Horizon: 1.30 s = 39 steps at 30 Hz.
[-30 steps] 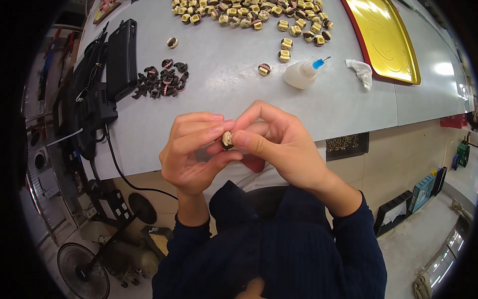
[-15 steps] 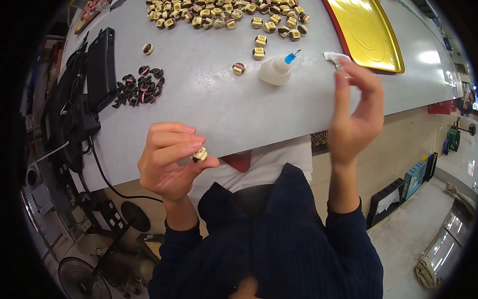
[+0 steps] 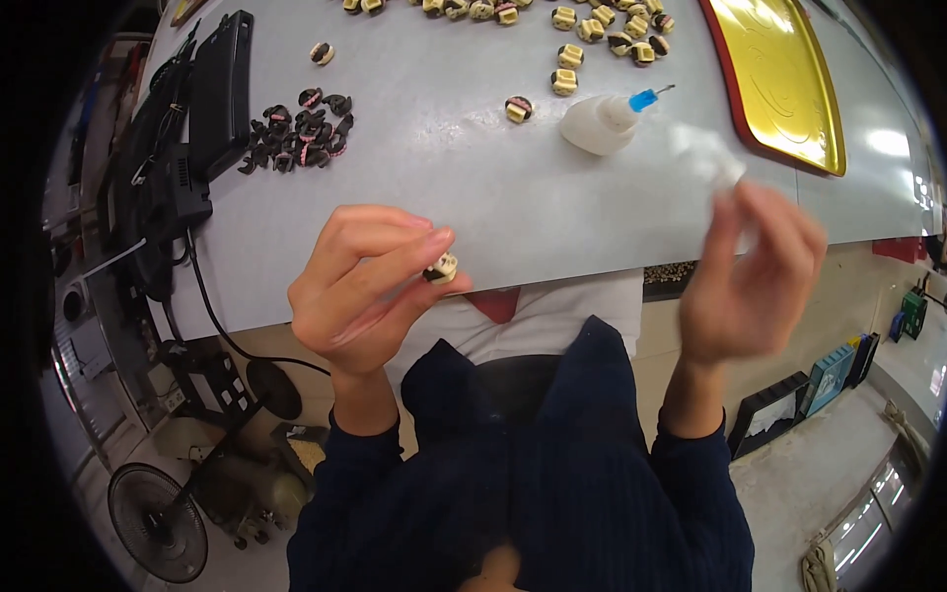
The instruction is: Assembling small gold and black toy components using glue and wiping away excess.
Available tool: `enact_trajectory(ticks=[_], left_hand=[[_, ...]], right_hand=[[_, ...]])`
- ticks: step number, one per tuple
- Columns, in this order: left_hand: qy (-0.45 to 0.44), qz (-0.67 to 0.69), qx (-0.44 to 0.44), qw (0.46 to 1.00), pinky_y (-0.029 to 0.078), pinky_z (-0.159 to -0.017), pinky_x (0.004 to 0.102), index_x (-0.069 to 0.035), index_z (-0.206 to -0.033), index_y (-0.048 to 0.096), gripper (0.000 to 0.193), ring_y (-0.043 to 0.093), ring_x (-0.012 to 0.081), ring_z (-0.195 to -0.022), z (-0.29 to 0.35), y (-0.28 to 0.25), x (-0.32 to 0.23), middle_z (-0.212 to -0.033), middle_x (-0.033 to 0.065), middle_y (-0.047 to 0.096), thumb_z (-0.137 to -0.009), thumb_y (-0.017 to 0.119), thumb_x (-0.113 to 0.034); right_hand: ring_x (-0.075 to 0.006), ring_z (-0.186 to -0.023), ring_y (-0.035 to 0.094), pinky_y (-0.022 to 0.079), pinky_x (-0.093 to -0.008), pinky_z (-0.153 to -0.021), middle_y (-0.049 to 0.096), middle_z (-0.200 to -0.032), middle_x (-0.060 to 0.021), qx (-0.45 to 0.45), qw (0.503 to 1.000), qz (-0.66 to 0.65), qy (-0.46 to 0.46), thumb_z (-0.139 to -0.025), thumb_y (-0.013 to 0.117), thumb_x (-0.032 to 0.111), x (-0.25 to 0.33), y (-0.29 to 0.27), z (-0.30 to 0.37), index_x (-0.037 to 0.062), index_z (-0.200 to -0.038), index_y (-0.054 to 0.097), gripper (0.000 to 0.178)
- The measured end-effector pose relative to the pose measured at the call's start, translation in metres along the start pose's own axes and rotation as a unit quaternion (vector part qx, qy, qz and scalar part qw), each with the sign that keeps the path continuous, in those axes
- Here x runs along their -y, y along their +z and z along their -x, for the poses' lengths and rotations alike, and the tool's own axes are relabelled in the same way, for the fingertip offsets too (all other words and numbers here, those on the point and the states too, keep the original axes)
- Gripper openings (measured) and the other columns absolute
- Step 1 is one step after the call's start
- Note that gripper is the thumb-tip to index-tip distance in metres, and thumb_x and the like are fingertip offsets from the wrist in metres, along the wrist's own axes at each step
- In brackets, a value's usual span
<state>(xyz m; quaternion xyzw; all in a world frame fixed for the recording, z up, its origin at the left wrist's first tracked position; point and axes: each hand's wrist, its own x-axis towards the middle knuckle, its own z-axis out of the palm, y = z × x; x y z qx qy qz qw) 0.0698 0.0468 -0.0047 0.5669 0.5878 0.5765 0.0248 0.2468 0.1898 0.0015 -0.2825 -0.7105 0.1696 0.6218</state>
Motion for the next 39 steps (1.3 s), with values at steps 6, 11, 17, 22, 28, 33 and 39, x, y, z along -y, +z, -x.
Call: enact_trajectory(ticks=[6,11,17,22,28,33,39], left_hand=[[0.001,-0.027,0.011,1.0,0.049,-0.057,0.0269,-0.002,-0.088,0.07,0.043,0.059,0.0218,-0.071,0.011,-0.001,0.009,-0.076,0.0059,0.062,-0.045,0.072,0.001],[0.005,-0.057,0.022,0.998,0.048,-0.055,0.0265,-0.002,-0.086,0.07,0.041,0.059,0.0213,-0.069,0.006,0.001,0.008,-0.073,0.0058,0.061,-0.045,0.072,0.001],[0.01,-0.06,-0.008,0.998,0.047,-0.053,0.0257,-0.002,-0.085,0.07,0.037,0.059,0.0203,-0.067,0.012,0.002,0.01,-0.07,0.0052,0.06,-0.048,0.074,0.001],[-0.001,-0.069,0.011,0.998,0.043,-0.058,0.0269,-0.003,-0.084,0.069,0.034,0.058,0.019,-0.066,0.01,0.003,0.012,-0.069,0.0034,0.059,-0.051,0.075,0.0],[-0.016,-0.058,0.017,0.998,0.046,-0.059,0.029,0.0,-0.083,0.069,0.036,0.058,0.0199,-0.068,0.008,-0.001,0.012,-0.07,0.0056,0.062,-0.049,0.078,0.006],[-0.03,-0.051,0.009,0.998,0.043,-0.06,0.0277,-0.002,-0.084,0.069,0.037,0.059,0.0188,-0.067,0.009,0.001,0.014,-0.069,0.0037,0.06,-0.048,0.076,0.002],[-0.037,-0.046,0.024,0.998,0.046,-0.059,0.0279,0.0,-0.085,0.07,0.041,0.059,0.0206,-0.069,0.01,-0.001,0.012,-0.069,0.0066,0.061,-0.045,0.076,0.004]], right_hand=[[-0.0192,-0.07,0.057,0.048,-0.026,-0.058,0.057,-0.087,-0.0103,0.42,0.882,-0.145,-0.156,-0.057,0.064,-0.005,0.048,0.025,0.022,-0.0022,-0.099,0.066,0.043],[-0.0192,-0.068,0.055,0.047,-0.0269,-0.059,0.056,-0.085,-0.0095,0.406,0.91,-0.057,-0.06,-0.054,0.065,-0.012,0.038,0.016,0.024,0.0025,-0.098,0.068,0.047],[-0.0179,-0.068,0.056,0.046,-0.0256,-0.061,0.056,-0.089,-0.0091,0.357,0.931,-0.051,-0.056,-0.052,0.065,-0.012,0.039,0.013,0.03,0.002,-0.099,0.068,0.049],[-0.0178,-0.067,0.056,0.047,-0.0266,-0.057,0.057,-0.085,-0.0097,0.387,0.918,-0.065,-0.056,-0.052,0.066,-0.009,0.04,0.024,0.033,0.0015,-0.1,0.068,0.049],[-0.017,-0.067,0.056,0.048,-0.0254,-0.056,0.055,-0.082,-0.0089,0.349,0.937,-0.023,0.013,-0.058,0.065,-0.012,0.032,0.022,0.035,0.0025,-0.098,0.069,0.042],[-0.0173,-0.071,0.057,0.048,-0.0251,-0.059,0.056,-0.085,-0.0101,0.367,0.928,-0.066,-0.026,-0.054,0.064,-0.012,0.037,0.02,0.027,0.0035,-0.098,0.069,0.047],[-0.0177,-0.071,0.057,0.047,-0.0251,-0.059,0.056,-0.087,-0.0103,0.388,0.916,-0.083,-0.057,-0.051,0.065,-0.011,0.039,0.028,0.03,0.0042,-0.098,0.069,0.049]])
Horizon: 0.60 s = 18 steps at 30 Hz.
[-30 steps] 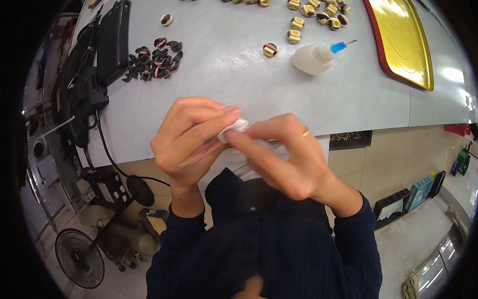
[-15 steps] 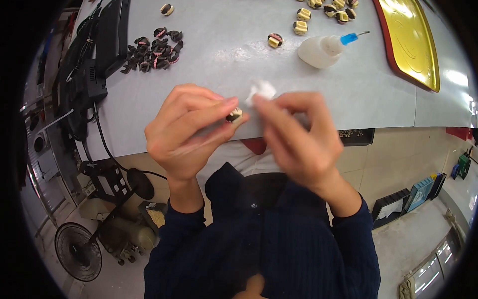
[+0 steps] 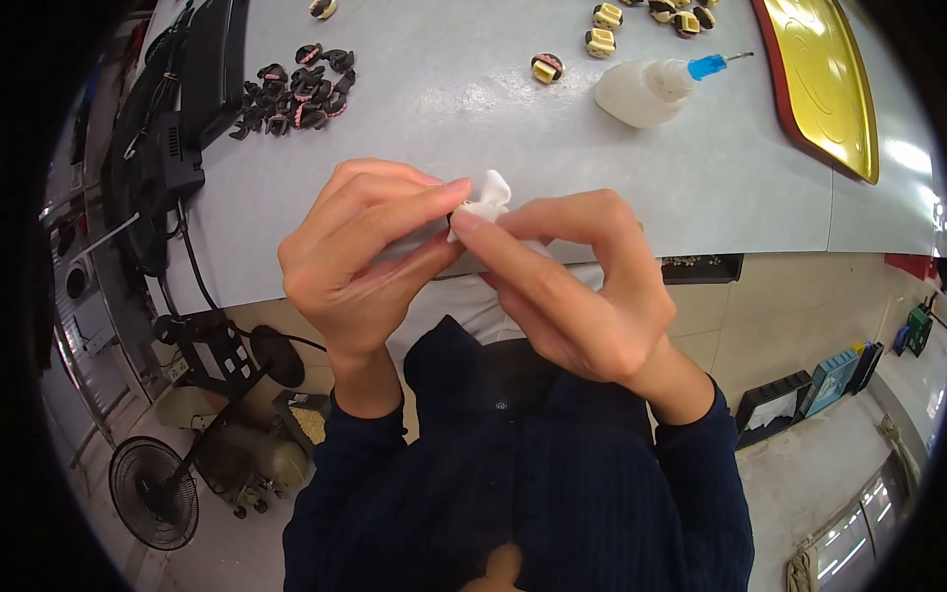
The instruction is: Assembling small gold and black toy components using glue and wiping away excess.
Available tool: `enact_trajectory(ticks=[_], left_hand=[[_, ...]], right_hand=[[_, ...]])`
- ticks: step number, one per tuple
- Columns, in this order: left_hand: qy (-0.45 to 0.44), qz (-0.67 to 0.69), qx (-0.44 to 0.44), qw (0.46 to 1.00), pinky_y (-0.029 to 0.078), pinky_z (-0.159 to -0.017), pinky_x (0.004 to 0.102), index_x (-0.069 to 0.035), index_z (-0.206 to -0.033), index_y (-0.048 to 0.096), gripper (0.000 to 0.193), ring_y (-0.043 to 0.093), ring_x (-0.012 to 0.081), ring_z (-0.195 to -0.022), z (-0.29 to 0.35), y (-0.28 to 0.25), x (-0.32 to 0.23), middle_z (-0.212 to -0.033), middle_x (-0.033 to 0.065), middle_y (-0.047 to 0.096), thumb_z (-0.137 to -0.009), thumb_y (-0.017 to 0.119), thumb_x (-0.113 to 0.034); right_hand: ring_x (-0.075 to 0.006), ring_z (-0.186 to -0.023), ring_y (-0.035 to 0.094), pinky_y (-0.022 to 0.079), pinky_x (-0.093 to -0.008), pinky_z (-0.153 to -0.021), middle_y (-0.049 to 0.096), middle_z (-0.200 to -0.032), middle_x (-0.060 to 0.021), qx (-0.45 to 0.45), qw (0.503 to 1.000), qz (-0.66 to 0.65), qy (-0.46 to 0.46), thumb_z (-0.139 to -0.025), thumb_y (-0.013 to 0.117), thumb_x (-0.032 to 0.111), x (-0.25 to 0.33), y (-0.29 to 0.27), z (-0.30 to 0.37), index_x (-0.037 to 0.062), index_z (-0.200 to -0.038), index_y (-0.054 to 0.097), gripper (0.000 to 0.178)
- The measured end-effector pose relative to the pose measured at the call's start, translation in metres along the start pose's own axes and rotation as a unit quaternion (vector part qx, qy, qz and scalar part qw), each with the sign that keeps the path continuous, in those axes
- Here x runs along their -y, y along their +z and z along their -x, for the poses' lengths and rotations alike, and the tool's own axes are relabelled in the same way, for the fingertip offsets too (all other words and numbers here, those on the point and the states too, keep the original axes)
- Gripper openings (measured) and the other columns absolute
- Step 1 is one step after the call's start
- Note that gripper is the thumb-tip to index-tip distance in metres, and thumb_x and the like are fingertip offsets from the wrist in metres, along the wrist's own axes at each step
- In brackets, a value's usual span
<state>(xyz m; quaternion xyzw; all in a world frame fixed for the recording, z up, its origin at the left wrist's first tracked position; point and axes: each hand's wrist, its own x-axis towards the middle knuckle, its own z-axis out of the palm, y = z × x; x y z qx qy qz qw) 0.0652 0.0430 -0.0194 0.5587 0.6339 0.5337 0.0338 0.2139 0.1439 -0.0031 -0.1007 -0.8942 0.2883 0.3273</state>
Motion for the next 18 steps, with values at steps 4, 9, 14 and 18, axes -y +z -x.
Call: enact_trajectory(ticks=[4,9,14,18], left_hand=[[-0.012,-0.009,-0.006,1.0,0.047,-0.059,0.027,-0.001,-0.084,0.07,0.038,0.058,0.02,-0.069,-0.001,0.0,-0.003,-0.069,0.0059,0.061,-0.047,0.078,0.005],[-0.005,-0.012,-0.02,1.0,0.047,-0.059,0.0264,-0.002,-0.083,0.069,0.037,0.058,0.0195,-0.069,-0.002,0.001,-0.002,-0.071,0.0054,0.061,-0.049,0.079,0.007],[-0.005,-0.028,-0.021,0.999,0.046,-0.059,0.0256,-0.003,-0.084,0.068,0.037,0.058,0.0188,-0.069,-0.004,0.003,0.002,-0.074,0.0049,0.062,-0.05,0.079,0.007],[-0.076,-0.056,-0.013,0.995,0.045,-0.059,0.0244,-0.003,-0.085,0.068,0.033,0.057,0.0154,-0.072,-0.01,0.004,-0.002,-0.076,0.0054,0.063,-0.054,0.079,0.005]], right_hand=[[-0.0172,-0.07,0.056,0.046,-0.0248,-0.058,0.055,-0.088,-0.0094,-0.036,0.997,0.032,0.058,-0.057,0.065,-0.013,-0.006,0.002,0.004,0.0044,-0.097,0.069,0.044],[-0.0162,-0.07,0.055,0.046,-0.0243,-0.056,0.053,-0.088,-0.0092,-0.063,0.996,0.032,0.046,-0.06,0.065,-0.015,-0.01,-0.001,0.005,0.0026,-0.096,0.069,0.04],[-0.0146,-0.069,0.054,0.045,-0.0218,-0.055,0.053,-0.09,-0.0097,-0.097,0.992,0.011,0.074,-0.063,0.065,-0.016,-0.013,-0.001,0.008,0.0007,-0.094,0.069,0.035],[-0.0133,-0.067,0.054,0.045,-0.0202,-0.053,0.053,-0.09,-0.0098,-0.108,0.993,0.009,0.045,-0.064,0.065,-0.017,-0.017,0.0,0.008,0.0008,-0.094,0.069,0.035]])
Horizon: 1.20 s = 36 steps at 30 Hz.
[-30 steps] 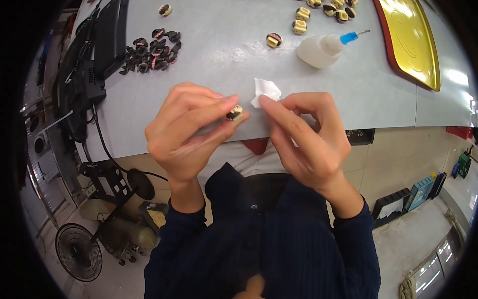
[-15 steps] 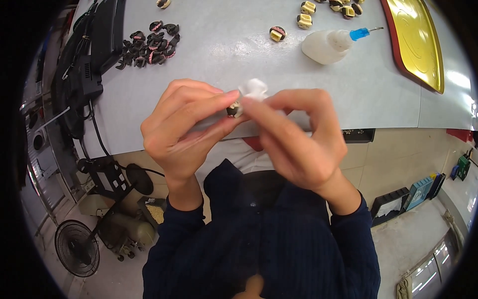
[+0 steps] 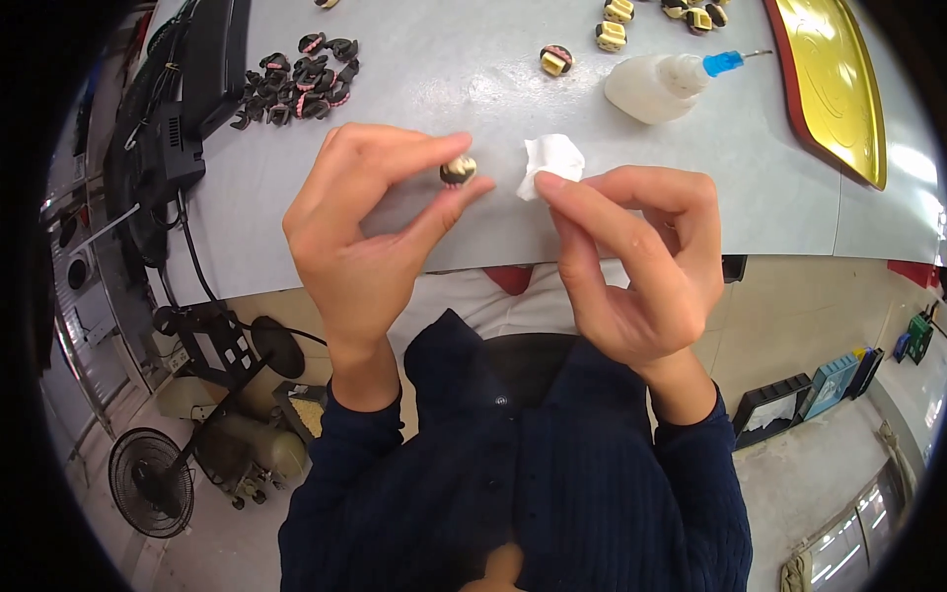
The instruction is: Assembling small gold and black toy components using glue and wiping away excess.
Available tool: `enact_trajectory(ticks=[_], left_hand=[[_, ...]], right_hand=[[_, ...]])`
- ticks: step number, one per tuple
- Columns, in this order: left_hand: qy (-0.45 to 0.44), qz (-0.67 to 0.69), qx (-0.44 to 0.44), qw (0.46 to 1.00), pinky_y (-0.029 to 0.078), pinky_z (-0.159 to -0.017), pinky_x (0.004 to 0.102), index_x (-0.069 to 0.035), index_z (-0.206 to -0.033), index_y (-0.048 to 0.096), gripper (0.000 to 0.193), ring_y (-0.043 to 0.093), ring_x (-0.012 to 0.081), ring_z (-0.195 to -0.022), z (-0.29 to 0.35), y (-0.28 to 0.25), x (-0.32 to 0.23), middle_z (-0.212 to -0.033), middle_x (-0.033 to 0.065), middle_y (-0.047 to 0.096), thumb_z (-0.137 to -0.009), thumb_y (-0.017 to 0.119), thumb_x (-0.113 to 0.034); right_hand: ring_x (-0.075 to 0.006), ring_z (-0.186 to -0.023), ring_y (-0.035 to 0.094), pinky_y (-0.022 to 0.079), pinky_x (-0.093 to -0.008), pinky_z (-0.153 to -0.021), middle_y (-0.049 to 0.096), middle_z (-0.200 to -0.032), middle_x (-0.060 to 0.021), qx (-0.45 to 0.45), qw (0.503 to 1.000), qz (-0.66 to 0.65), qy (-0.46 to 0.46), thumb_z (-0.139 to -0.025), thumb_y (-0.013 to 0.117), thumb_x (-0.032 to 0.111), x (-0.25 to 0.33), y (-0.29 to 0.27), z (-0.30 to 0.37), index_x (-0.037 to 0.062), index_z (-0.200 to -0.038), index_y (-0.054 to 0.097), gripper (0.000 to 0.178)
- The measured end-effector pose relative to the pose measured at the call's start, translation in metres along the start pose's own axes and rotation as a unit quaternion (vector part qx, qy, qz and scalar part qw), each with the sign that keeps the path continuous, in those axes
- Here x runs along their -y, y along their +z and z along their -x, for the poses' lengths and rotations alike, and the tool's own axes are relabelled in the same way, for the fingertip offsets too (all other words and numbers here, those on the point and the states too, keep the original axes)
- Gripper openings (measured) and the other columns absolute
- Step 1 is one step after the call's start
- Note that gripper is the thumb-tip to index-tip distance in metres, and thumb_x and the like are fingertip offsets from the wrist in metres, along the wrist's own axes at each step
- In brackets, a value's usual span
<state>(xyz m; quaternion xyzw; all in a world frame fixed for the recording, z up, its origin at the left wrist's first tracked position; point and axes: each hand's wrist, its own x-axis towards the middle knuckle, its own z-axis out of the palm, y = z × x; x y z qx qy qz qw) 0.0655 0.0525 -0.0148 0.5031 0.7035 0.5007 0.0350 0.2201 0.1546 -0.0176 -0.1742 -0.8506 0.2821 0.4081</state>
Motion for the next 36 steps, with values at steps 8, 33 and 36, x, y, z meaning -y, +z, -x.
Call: enact_trajectory(ticks=[8,33,36], left_hand=[[-0.028,0.023,-0.04,0.999,0.042,-0.061,0.0246,-0.005,-0.103,0.064,0.049,0.053,0.0133,-0.07,-0.045,0.006,-0.006,-0.09,0.0068,0.064,-0.058,0.082,-0.006],[0.119,0.322,-0.063,0.937,0.038,-0.048,0.0241,0.0,-0.073,0.067,0.014,0.055,0.0168,-0.058,0.015,0.007,-0.013,-0.071,0.0092,0.062,-0.06,0.072,0.001],[0.125,0.296,-0.059,0.945,0.04,-0.048,0.0241,0.001,-0.073,0.067,0.016,0.056,0.0172,-0.058,0.016,0.007,-0.014,-0.07,0.0094,0.062,-0.059,0.072,0.003]], right_hand=[[-0.0152,-0.068,0.054,0.045,-0.0229,-0.056,0.055,-0.091,-0.0113,-0.022,0.999,-0.033,0.024,-0.065,0.07,-0.011,0.006,-0.002,0.0,-0.0001,-0.097,0.066,0.035],[-0.0118,-0.058,0.055,0.044,-0.0216,-0.047,0.054,-0.074,-0.0055,0.081,0.952,-0.295,-0.022,-0.058,0.075,0.0,0.023,-0.009,0.005,0.0053,-0.094,0.071,0.036],[-0.011,-0.057,0.054,0.044,-0.0226,-0.046,0.053,-0.073,-0.0029,0.063,0.958,-0.277,-0.019,-0.06,0.076,0.002,0.026,-0.012,0.007,0.0041,-0.091,0.072,0.032]])
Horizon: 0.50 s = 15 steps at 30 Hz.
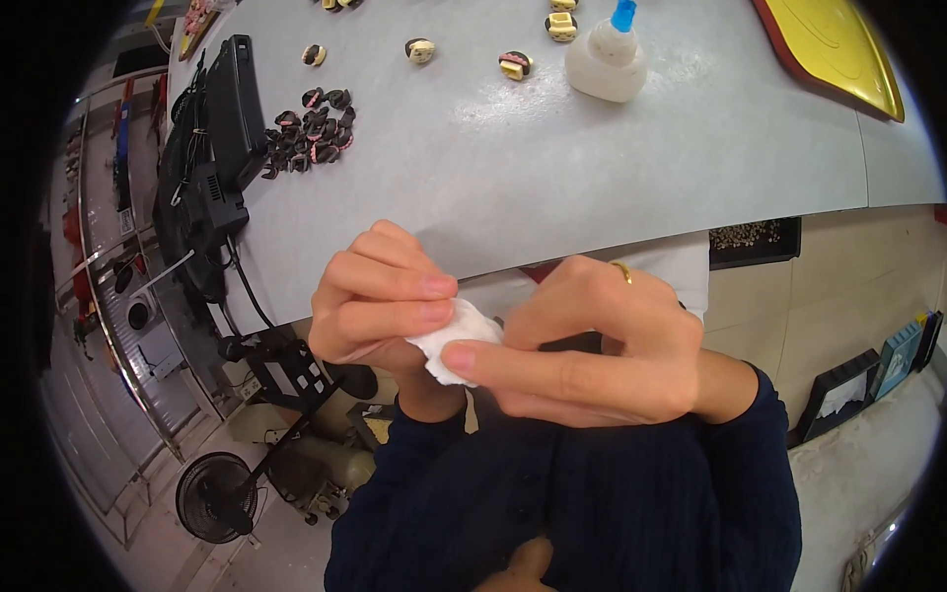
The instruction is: Assembling small gold and black toy components using glue and wiping away excess.
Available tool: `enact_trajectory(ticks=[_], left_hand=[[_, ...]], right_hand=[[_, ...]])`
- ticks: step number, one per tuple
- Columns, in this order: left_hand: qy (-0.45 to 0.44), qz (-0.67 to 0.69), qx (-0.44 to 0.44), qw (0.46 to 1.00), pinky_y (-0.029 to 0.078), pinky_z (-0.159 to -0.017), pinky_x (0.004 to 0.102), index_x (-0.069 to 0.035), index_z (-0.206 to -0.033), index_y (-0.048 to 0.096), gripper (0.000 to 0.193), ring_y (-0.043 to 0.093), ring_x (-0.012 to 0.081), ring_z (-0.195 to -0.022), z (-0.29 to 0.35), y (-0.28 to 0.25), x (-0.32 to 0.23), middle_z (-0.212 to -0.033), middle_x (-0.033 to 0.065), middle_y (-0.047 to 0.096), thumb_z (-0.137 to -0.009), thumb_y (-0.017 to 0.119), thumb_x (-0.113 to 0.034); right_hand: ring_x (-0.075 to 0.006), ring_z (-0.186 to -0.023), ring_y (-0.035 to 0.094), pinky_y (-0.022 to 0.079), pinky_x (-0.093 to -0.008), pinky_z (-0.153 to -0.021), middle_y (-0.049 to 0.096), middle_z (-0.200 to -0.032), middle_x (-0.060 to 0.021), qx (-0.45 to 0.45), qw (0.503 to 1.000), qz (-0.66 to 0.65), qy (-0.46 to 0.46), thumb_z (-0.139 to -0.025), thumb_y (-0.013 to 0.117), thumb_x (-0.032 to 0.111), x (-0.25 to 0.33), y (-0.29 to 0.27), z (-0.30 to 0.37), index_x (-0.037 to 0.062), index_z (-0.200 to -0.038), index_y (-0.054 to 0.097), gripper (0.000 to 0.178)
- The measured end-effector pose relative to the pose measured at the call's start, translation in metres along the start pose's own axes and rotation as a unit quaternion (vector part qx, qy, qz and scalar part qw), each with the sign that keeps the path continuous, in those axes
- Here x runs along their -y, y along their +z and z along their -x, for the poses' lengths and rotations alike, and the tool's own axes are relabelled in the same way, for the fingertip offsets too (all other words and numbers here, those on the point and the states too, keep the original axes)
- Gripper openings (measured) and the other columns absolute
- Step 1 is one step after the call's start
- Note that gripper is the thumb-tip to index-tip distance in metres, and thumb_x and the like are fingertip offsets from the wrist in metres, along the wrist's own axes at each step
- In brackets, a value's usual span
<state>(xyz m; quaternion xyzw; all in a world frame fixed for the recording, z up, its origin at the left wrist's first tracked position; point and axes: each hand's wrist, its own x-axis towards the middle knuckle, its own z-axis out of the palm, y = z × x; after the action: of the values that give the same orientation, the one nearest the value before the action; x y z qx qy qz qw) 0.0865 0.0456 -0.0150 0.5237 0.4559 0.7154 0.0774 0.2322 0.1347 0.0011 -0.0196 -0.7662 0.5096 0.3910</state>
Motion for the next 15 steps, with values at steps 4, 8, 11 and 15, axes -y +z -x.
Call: enact_trajectory(ticks=[4,8,11,15], left_hand=[[0.016,-0.064,-0.063,0.996,0.045,-0.048,0.0247,0.002,-0.077,0.063,0.015,0.058,0.0181,-0.058,0.003,-0.008,0.003,-0.07,0.0106,0.061,-0.065,0.071,0.005],[-0.012,-0.087,-0.113,0.99,0.047,-0.049,0.0252,0.003,-0.08,0.059,0.008,0.058,0.0182,-0.056,0.0,-0.012,-0.003,-0.067,0.0104,0.059,-0.078,0.065,-0.001],[-0.035,-0.051,-0.103,0.993,0.044,-0.049,0.0244,0.003,-0.079,0.058,0.011,0.057,0.0174,-0.055,0.004,-0.011,-0.006,-0.066,0.0094,0.057,-0.084,0.062,-0.006],[-0.033,-0.073,-0.043,0.996,0.035,-0.045,0.0219,0.003,-0.082,0.052,0.022,0.046,0.0121,-0.049,0.007,-0.013,-0.003,-0.064,0.0067,0.047,-0.095,0.046,-0.014]], right_hand=[[-0.0097,-0.055,0.051,0.039,-0.0216,-0.044,0.051,-0.072,-0.0023,0.056,0.991,-0.08,-0.095,-0.066,0.074,0.004,0.0,-0.007,0.016,0.0019,-0.093,0.07,0.027],[-0.011,-0.056,0.048,0.035,-0.0213,-0.045,0.051,-0.077,-0.0077,0.033,0.998,0.036,0.042,-0.072,0.066,-0.003,-0.001,-0.039,0.027,0.0007,-0.098,0.066,0.026],[-0.011,-0.058,0.047,0.037,-0.0208,-0.05,0.052,-0.088,-0.0119,-0.295,0.943,0.137,0.073,-0.079,0.057,-0.006,-0.013,-0.039,0.033,-0.0043,-0.093,0.063,0.015],[-0.011,-0.063,0.049,0.04,-0.021,-0.054,0.054,-0.095,-0.0126,-0.319,0.917,0.221,0.09,-0.084,0.054,-0.005,-0.022,-0.059,0.012,-0.0069,-0.099,0.062,0.017]])
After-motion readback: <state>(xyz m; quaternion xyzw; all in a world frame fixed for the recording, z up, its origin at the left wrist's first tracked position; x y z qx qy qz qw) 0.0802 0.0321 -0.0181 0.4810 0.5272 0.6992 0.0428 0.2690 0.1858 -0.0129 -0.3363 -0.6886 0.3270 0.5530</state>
